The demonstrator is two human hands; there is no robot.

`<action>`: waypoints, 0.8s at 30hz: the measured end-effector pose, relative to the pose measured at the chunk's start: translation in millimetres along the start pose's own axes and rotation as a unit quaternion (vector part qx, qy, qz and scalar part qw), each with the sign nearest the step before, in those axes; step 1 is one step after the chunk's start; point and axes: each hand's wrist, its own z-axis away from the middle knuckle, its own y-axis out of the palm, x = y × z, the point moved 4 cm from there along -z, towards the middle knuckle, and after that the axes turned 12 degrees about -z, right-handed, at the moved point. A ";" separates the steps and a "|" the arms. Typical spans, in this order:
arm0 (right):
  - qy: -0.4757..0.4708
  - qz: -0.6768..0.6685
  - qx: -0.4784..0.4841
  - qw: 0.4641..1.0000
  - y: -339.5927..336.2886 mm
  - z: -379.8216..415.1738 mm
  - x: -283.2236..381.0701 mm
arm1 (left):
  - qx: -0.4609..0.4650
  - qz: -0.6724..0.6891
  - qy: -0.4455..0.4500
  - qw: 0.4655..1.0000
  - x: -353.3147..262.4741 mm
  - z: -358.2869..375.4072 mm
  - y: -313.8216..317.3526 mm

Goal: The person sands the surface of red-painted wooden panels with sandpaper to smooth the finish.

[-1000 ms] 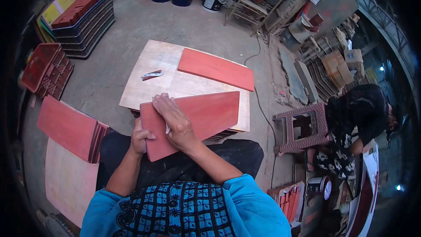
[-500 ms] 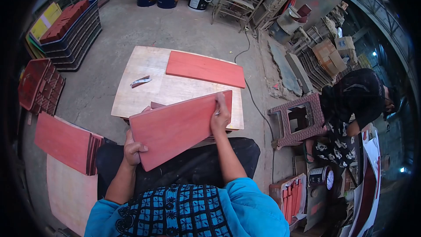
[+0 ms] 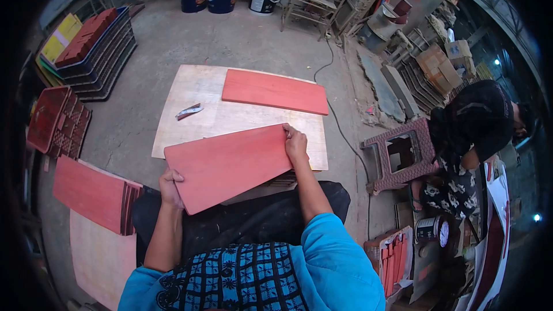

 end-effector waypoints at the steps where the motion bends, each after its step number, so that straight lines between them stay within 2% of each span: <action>1: -0.017 -0.024 -0.014 0.999 -0.2 -3.8 -1.4 | -0.012 0.008 -0.019 1.000 3.4 1.2 -4.5; 5: -0.171 -0.048 -0.029 0.984 8.3 -2.2 9.1 | -0.052 0.032 -0.058 0.996 6.1 -7.3 -13.8; 9: -0.051 0.006 0.025 0.998 -3.9 -14.5 -3.4 | -0.047 0.042 -0.071 0.995 9.5 -9.1 -17.8; 12: -0.156 -0.010 0.015 0.988 5.8 -4.4 13.1 | -0.071 0.031 -0.045 0.996 2.4 -6.6 -11.5; 14: -0.115 -0.041 0.006 0.993 -0.3 -10.5 -3.1 | -0.058 0.029 -0.049 0.997 3.8 -6.5 -12.6; 16: -0.097 -0.013 0.024 0.995 -1.3 -13.5 -3.9 | -0.060 0.018 -0.049 0.997 0.0 -4.6 -11.5; 18: -0.109 0.009 0.046 0.993 3.7 -13.7 4.9 | -0.085 0.011 -0.043 0.995 -4.5 -3.1 -6.0; 19: -0.181 -0.033 0.022 0.983 6.3 -8.3 13.7 | -0.071 0.021 -0.048 0.996 -3.4 -6.1 -8.4; 22: -0.118 -0.043 0.023 0.992 -0.7 -14.9 -2.4 | -0.053 0.032 -0.070 0.996 3.2 -6.0 -15.5; 23: -0.058 -0.012 0.047 0.997 -0.6 -16.8 -7.8 | -0.060 0.024 -0.070 0.995 0.9 -4.1 -13.2; 24: -0.092 -0.023 0.041 0.995 -0.5 -11.9 8.4 | -0.066 0.018 -0.066 0.995 -2.5 -4.1 -10.5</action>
